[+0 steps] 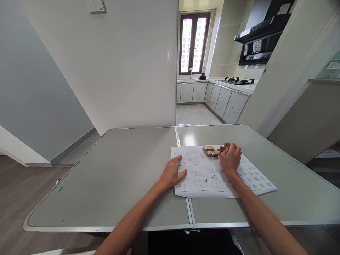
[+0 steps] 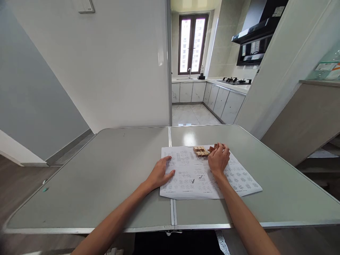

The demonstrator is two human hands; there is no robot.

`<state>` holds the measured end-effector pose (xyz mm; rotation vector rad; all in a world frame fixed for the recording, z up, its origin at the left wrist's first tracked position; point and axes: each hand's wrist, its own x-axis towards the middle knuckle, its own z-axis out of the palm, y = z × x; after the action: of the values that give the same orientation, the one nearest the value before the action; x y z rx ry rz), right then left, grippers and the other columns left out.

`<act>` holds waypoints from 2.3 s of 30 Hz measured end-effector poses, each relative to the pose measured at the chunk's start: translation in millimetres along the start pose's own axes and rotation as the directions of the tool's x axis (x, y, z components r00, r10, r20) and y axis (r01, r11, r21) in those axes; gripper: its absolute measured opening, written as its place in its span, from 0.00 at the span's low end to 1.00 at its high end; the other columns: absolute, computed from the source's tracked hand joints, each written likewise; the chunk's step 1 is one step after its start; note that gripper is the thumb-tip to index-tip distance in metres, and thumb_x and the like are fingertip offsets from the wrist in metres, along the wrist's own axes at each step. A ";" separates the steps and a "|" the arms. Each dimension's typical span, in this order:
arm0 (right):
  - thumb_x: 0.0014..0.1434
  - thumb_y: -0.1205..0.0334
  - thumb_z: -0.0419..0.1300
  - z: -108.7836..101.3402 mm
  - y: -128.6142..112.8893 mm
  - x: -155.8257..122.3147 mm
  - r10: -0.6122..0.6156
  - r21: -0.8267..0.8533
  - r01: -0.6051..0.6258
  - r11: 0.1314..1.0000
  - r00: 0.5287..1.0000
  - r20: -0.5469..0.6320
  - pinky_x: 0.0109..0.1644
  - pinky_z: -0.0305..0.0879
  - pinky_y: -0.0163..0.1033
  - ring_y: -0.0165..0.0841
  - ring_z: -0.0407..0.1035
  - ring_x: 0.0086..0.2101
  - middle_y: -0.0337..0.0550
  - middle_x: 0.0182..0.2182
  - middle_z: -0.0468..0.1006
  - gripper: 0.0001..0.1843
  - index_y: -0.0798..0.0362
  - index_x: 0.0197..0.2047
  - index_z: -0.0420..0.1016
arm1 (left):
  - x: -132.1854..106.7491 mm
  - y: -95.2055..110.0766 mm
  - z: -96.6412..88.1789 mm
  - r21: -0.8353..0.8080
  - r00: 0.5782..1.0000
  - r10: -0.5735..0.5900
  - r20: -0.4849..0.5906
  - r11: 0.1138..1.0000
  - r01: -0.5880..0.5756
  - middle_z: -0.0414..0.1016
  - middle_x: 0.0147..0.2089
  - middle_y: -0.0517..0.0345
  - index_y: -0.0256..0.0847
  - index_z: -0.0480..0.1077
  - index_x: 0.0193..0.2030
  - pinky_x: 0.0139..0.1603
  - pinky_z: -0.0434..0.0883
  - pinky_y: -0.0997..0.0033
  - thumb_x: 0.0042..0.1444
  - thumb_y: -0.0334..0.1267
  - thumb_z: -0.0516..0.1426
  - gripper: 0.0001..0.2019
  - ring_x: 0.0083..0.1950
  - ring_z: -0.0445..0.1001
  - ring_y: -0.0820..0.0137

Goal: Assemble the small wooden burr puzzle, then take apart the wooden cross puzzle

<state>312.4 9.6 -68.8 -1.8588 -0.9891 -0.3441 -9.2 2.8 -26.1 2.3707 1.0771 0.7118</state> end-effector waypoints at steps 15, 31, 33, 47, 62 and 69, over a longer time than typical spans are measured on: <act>0.65 0.51 0.52 2.4 14.9 5.7 0.262 0.163 -0.271 0.949 0.962 0.075 0.60 0.64 0.51 0.50 0.66 0.59 0.58 0.54 0.71 0.25 0.55 0.61 0.67 | 3.0 -4.2 2.3 -0.027 1.000 0.010 -0.023 1.000 -0.010 0.67 0.70 0.40 0.42 0.59 0.70 0.72 0.64 0.41 0.62 0.47 0.59 0.31 0.72 0.66 0.48; 0.66 0.43 0.50 -5.5 12.5 8.7 0.342 0.309 -0.370 0.876 0.929 0.142 0.57 0.67 0.53 0.49 0.73 0.52 0.57 0.50 0.78 0.24 0.53 0.55 0.65 | 6.4 -4.8 -2.3 -0.006 1.000 0.025 -0.003 1.000 -0.025 0.68 0.70 0.39 0.38 0.57 0.71 0.73 0.63 0.43 0.63 0.45 0.58 0.32 0.72 0.65 0.50; 0.66 0.40 0.51 -9.8 11.5 8.4 0.345 0.347 -0.368 0.863 0.930 0.129 0.57 0.68 0.53 0.47 0.74 0.52 0.55 0.50 0.78 0.25 0.52 0.55 0.65 | 6.2 -5.3 -2.0 -0.016 1.000 0.022 -0.007 1.000 -0.022 0.68 0.70 0.39 0.38 0.58 0.71 0.73 0.63 0.42 0.63 0.45 0.58 0.32 0.72 0.66 0.50; 0.69 0.40 0.58 -109.0 -70.6 -34.8 0.080 0.689 -0.388 0.612 0.897 0.434 0.61 0.68 0.49 0.42 0.72 0.56 0.48 0.57 0.75 0.25 0.46 0.60 0.70 | 4.6 22.4 -22.5 -0.177 0.998 0.061 -0.017 0.982 -0.063 0.74 0.63 0.47 0.45 0.68 0.64 0.66 0.70 0.50 0.68 0.47 0.57 0.20 0.64 0.72 0.54; 0.73 0.45 0.54 -83.3 -111.4 -57.8 -0.456 0.739 -0.424 0.524 0.593 0.664 0.52 0.74 0.47 0.39 0.75 0.47 0.48 0.53 0.78 0.18 0.45 0.58 0.70 | -9.0 53.0 -18.8 -0.607 0.980 -0.116 0.159 0.772 0.190 0.80 0.43 0.51 0.39 0.71 0.53 0.46 0.72 0.64 0.67 0.55 0.58 0.21 0.44 0.78 0.63; 0.74 0.46 0.52 -59.4 -104.7 -55.4 -0.524 0.768 -0.356 0.532 0.575 0.629 0.57 0.71 0.49 0.40 0.74 0.51 0.49 0.57 0.77 0.20 0.45 0.63 0.68 | 0.5 40.0 -13.2 -0.721 0.968 -0.209 0.137 0.649 0.242 0.79 0.45 0.51 0.39 0.73 0.52 0.46 0.72 0.65 0.63 0.54 0.63 0.21 0.40 0.76 0.68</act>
<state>208.8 -46.5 -8.0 -0.9030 -1.5133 0.9815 5.2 -18.6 7.4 1.5118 0.8232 0.8040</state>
